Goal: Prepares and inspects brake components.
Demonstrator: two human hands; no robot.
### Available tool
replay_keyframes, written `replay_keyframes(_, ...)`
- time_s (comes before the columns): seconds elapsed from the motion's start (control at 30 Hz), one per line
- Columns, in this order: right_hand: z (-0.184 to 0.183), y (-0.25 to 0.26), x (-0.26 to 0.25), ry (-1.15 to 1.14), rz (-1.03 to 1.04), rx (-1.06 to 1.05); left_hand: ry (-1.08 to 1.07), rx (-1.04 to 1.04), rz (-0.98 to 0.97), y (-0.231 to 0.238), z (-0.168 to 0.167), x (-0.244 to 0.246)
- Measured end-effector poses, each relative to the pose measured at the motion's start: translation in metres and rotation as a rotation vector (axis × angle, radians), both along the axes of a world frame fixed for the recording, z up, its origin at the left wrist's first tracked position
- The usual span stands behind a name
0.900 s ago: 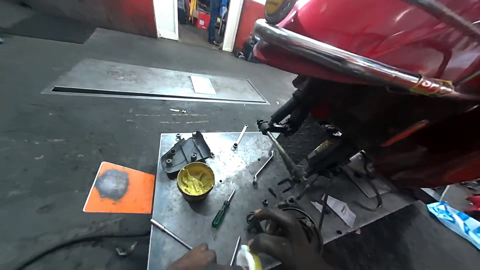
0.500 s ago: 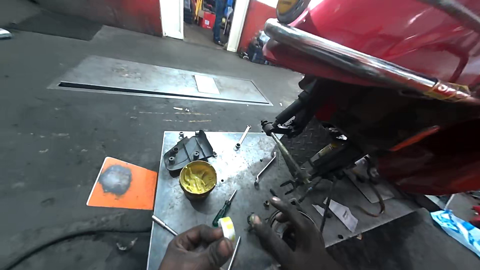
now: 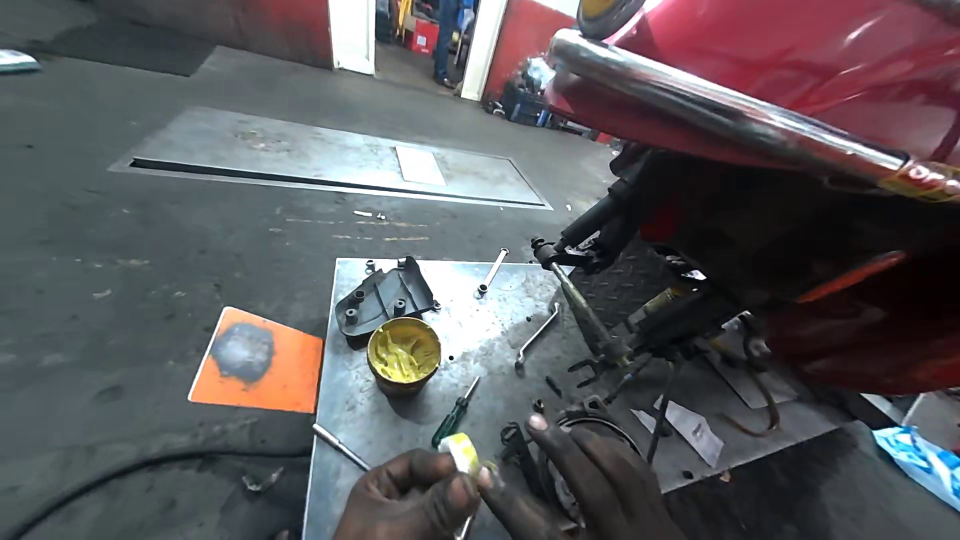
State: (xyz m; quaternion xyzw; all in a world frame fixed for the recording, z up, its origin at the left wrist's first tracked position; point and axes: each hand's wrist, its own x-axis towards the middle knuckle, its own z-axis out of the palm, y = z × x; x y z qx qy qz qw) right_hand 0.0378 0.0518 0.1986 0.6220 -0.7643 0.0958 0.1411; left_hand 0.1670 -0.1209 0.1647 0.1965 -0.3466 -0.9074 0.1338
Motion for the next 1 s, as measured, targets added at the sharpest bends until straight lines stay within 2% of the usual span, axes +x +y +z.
replay_keyframes(0.13, -0.003, 0.000, -0.002, -0.010, -0.007, 0.006, 0.031, -0.045, 0.007, -0.003, 0.004, 0.003)
replay_keyframes(0.3, 0.000, 0.000, 0.003, -0.096, 0.025, -0.142, -0.005, -0.072, 0.007, -0.005, 0.005, 0.003)
replay_keyframes(0.37, 0.001, -0.001, 0.003, -0.288, 0.056, -0.177, -0.008, -0.081, 0.000, -0.003, 0.005, 0.004)
replay_keyframes(0.5, 0.006, -0.005, -0.003, -0.872, 0.189, -0.149, 0.055, -0.154, -0.008, -0.001, 0.003, 0.004)
replay_keyframes(0.63, 0.002, -0.006, -0.008, -1.025, 0.246, -0.107, 0.094, -0.203, -0.004, 0.001, -0.001, 0.004)
replay_keyframes(0.7, 0.001, -0.005, -0.011, -1.025, 0.245, -0.080, 0.099, -0.234, 0.009, 0.001, -0.002, 0.003)
replay_keyframes(0.83, 0.004, -0.001, -0.006, -0.792, 0.057, 0.024, 0.122, -0.353, 0.035, -0.001, -0.003, 0.002)
replay_keyframes(1.0, 0.002, 0.001, -0.002, -0.418, 0.023, -0.127, 0.086, -0.407, 0.048, 0.000, -0.001, 0.001)
